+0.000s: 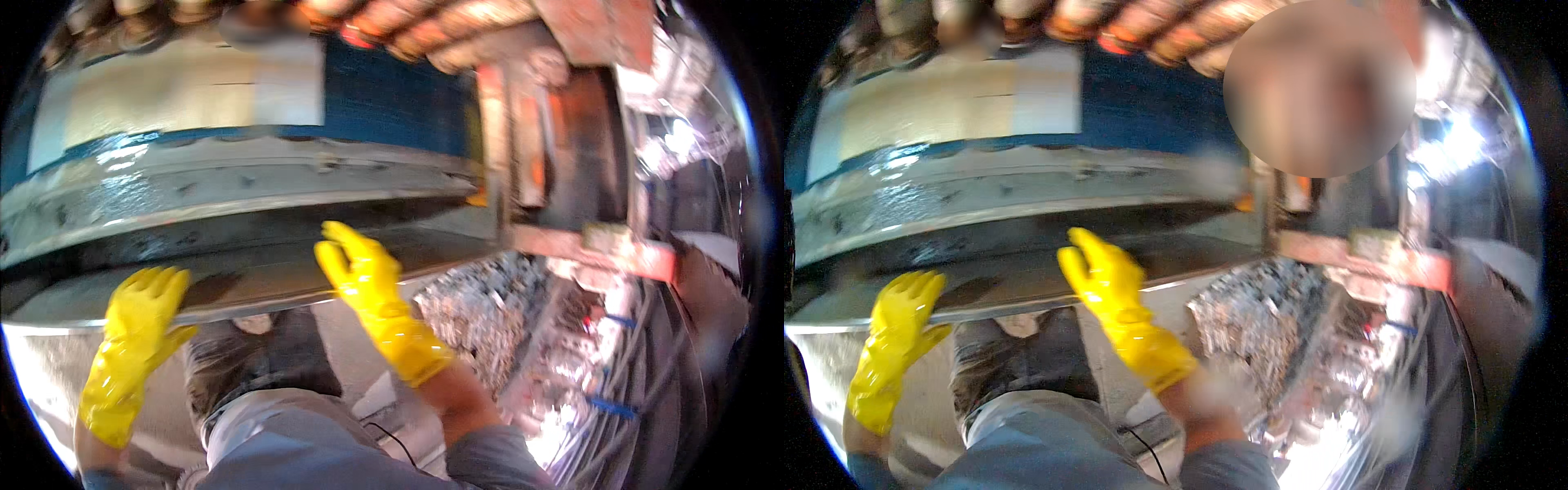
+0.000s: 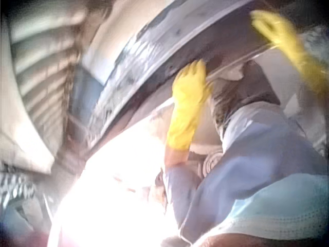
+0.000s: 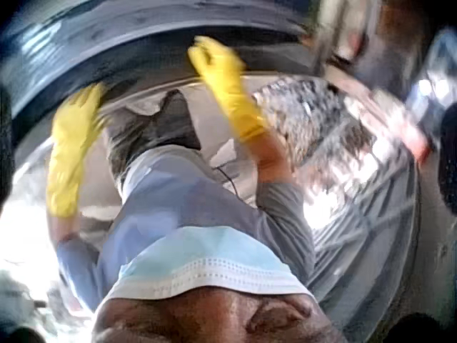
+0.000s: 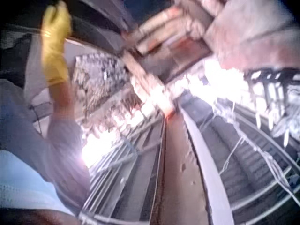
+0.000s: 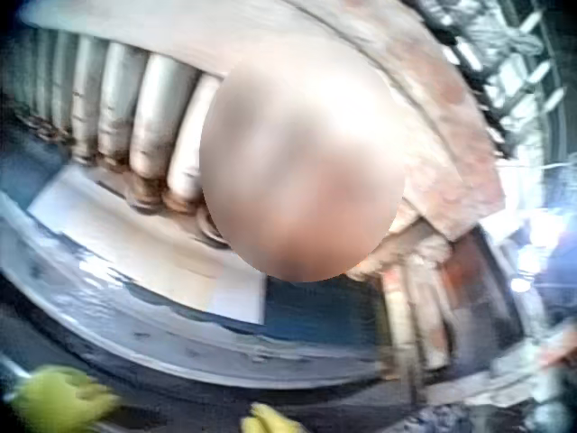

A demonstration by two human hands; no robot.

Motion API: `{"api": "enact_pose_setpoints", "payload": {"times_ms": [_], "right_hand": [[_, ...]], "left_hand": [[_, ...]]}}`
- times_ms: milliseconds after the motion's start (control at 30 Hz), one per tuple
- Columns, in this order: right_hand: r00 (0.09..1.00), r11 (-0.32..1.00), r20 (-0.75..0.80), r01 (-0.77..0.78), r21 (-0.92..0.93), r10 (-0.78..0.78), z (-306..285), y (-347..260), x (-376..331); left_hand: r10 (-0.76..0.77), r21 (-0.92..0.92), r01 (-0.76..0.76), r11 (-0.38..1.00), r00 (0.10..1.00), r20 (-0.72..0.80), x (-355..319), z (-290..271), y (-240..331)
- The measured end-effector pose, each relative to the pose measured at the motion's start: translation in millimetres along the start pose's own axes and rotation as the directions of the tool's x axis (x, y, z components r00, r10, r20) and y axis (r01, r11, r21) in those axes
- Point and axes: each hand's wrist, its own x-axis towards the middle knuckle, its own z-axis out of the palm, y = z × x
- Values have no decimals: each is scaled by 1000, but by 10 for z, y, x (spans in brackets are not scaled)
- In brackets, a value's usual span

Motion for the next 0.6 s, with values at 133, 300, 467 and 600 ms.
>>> {"api": "enact_pose_setpoints", "payload": {"times_ms": [133, 300, 467, 600], "right_hand": [[987, 901, 43, 126, 415, -158, -322, 186, 110], [948, 974, -232, 226, 16, -216, -1176, 1256, 719], [832, 882, -546, -176, -437, -104, -2549, 3160, 1489], [843, 668, -515, -473, -574, 155, -3081, 4668, 1649]], "left_hand": [[-84, -125, 73, 989, 993, -86, 122, 5, 123], [-466, -157, 439, 885, 830, -307, 75, 243, 81], [-533, -94, 558, 824, 709, -462, 251, 358, -151], [-606, -65, 631, 773, 704, -371, 665, 22, -145]]}}
